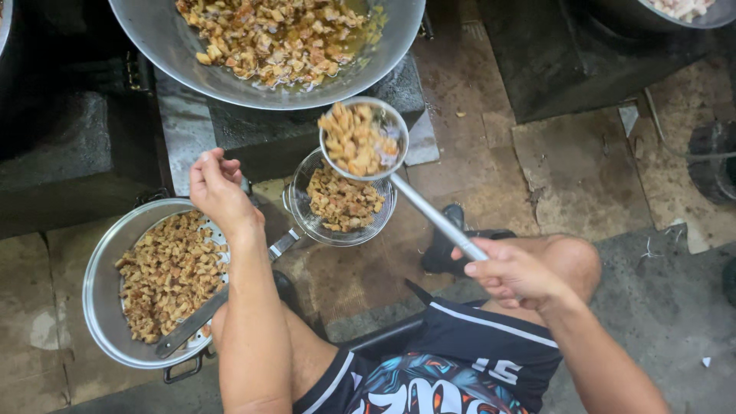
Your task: The person uses a ladle to scoop fried meat out of a large wok, transfers it into a handheld strainer, and then places the meat into a metal basin.
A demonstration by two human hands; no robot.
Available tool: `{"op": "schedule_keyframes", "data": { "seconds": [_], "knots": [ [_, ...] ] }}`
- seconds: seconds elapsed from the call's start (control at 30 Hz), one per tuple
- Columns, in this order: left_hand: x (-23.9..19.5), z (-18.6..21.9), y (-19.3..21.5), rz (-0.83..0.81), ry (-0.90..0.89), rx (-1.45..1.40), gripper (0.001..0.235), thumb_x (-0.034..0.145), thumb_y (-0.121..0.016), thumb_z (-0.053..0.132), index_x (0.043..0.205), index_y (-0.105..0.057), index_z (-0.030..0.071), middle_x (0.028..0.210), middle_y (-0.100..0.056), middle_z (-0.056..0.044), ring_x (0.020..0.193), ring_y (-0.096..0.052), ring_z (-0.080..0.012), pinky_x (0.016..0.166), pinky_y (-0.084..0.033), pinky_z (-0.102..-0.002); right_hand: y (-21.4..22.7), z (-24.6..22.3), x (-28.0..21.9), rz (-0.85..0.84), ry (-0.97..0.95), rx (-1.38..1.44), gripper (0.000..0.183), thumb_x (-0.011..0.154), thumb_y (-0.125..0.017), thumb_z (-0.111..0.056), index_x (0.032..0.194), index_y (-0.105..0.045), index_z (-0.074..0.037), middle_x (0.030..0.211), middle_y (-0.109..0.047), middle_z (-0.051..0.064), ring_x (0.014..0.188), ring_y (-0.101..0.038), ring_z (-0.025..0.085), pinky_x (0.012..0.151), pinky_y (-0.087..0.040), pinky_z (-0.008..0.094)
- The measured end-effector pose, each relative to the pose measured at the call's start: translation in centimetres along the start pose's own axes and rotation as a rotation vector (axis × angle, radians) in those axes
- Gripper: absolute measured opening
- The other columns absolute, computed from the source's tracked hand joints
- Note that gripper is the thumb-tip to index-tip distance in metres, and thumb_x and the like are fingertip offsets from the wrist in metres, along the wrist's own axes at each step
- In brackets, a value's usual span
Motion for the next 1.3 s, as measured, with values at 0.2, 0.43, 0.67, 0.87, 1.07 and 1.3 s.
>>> {"op": "schedule_keyframes", "data": {
  "seconds": [0.2,0.43,0.67,0.87,1.07,1.3],
  "knots": [
    [-0.2,0.4,0.8,0.005,-0.001,0.037,0.021,0.106,-0.058,0.029,0.097,-0.066,0.011,0.078,-0.062,0.003,0.073,-0.059,-0.0046,0.066,-0.044,-0.02,0.5,5.6,5.1,0.041,0.021,-0.065,0.034,0.09,-0.065,-0.011,0.123,-0.057,-0.011,0.056,-0.034,-0.006,0.036,-0.027,0.004,0.031,-0.019,0.024],
    [-0.2,0.8,1.3,0.015,-0.015,0.02,0.021,0.106,-0.058,0.029,0.098,-0.066,0.012,0.079,-0.062,0.004,0.076,-0.061,-0.0047,0.067,-0.045,-0.02,1.3,7.4,9.4,0.311,0.142,-0.494,0.026,0.09,-0.063,-0.012,0.116,-0.062,-0.008,0.06,-0.049,0.001,0.042,-0.042,0.014,0.036,-0.035,0.033],
    [-0.1,0.4,0.8,0.016,0.012,0.0,0.02,0.106,-0.059,0.028,0.097,-0.066,0.011,0.079,-0.063,0.003,0.074,-0.06,-0.0052,0.067,-0.045,-0.02,0.2,5.2,9.6,0.492,0.352,-1.001,0.039,0.088,-0.065,-0.017,0.126,-0.059,-0.011,0.084,-0.071,0.025,0.085,-0.07,0.044,0.075,-0.054,0.052],
    [-0.1,0.3,0.3,0.002,0.025,-0.006,0.02,0.105,-0.059,0.027,0.098,-0.067,0.011,0.08,-0.063,0.003,0.075,-0.061,-0.006,0.069,-0.047,-0.021,-0.5,3.8,9.5,0.539,0.353,-1.146,0.046,0.089,-0.061,-0.017,0.134,-0.051,-0.014,0.086,-0.071,0.028,0.087,-0.069,0.048,0.078,-0.053,0.057],
    [-0.2,0.5,0.3,0.009,0.025,0.019,0.021,0.105,-0.059,0.028,0.097,-0.067,0.011,0.079,-0.062,0.003,0.075,-0.061,-0.006,0.068,-0.046,-0.021,-0.5,3.5,12.3,0.634,0.29,-1.275,0.046,0.091,-0.057,-0.017,0.134,-0.045,-0.009,0.083,-0.071,0.028,0.082,-0.069,0.049,0.077,-0.054,0.059],
    [0.2,0.7,0.1,0.005,0.03,-0.004,0.021,0.106,-0.059,0.029,0.096,-0.066,0.011,0.078,-0.061,0.003,0.075,-0.06,-0.0065,0.068,-0.047,-0.022,-1.0,4.9,11.0,0.596,0.411,-1.184,0.056,0.088,-0.06,-0.016,0.141,-0.043,-0.01,0.082,-0.07,0.03,0.081,-0.069,0.05,0.075,-0.054,0.059]
  ]
}}
Point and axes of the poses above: each hand's wrist, its own x-axis towards the middle knuckle, its own y-axis out of the back of the hand, z = x × y, the point moved 4 cm from there along x, towards the middle knuckle
